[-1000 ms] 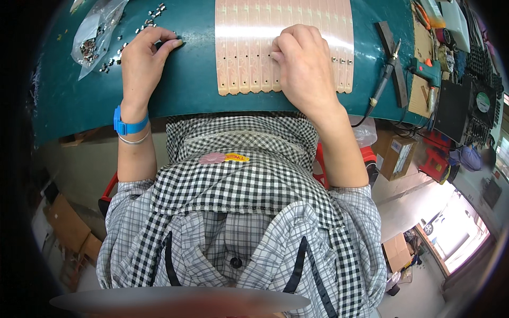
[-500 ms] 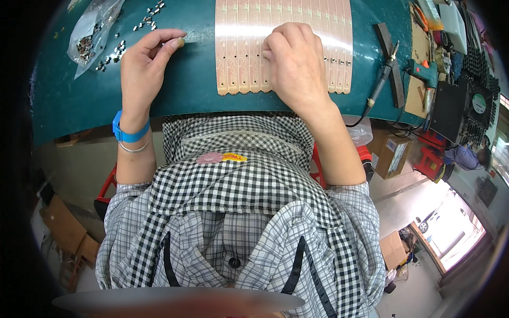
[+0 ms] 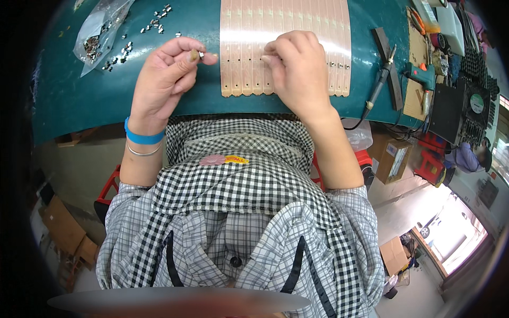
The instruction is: The person assembles electronic components onto LED light strips by soldering them together with a soldering iron.
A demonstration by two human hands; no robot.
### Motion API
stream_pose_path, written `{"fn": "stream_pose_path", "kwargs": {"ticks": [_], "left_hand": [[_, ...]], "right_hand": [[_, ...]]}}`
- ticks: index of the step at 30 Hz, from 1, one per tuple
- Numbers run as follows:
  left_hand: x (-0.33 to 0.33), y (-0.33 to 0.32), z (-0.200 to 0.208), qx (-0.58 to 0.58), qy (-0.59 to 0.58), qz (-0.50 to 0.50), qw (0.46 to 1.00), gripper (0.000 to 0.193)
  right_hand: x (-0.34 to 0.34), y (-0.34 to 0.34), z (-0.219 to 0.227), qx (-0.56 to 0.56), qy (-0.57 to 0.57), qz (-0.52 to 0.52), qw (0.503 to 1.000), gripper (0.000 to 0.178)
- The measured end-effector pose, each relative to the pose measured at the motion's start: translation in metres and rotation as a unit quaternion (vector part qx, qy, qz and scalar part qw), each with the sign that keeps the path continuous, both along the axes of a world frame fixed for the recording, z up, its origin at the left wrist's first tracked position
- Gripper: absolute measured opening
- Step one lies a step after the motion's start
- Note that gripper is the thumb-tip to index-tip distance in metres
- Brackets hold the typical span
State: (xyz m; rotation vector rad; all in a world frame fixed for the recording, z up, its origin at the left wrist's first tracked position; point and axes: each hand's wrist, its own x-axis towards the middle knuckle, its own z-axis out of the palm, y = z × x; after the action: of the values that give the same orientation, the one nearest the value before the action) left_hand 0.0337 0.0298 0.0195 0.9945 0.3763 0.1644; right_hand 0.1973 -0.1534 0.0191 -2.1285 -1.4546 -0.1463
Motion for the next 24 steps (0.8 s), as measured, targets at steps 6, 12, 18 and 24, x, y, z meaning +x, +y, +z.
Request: {"fn": "stream_pose_path", "kwargs": {"ticks": [6,12,18,24], "left_hand": [[0.004,-0.023,0.003,-0.228,0.010,-0.031,0.973,0.010],[0.008,-0.037,0.003,-0.269,0.016,-0.057,0.961,0.013],[0.003,0.000,0.006,0.451,0.015,0.082,0.889,0.022],[0.006,0.042,-0.018,0.696,0.103,0.146,0.696,0.015]], "right_hand": [[-0.024,0.014,0.030,0.145,0.057,0.054,0.986,0.022],[-0.026,0.020,0.017,0.227,0.008,0.138,0.964,0.022],[-0.009,0.012,0.019,0.046,0.162,0.017,0.985,0.012],[-0.004,0.014,0.004,-0.019,0.114,0.023,0.993,0.009]]}}
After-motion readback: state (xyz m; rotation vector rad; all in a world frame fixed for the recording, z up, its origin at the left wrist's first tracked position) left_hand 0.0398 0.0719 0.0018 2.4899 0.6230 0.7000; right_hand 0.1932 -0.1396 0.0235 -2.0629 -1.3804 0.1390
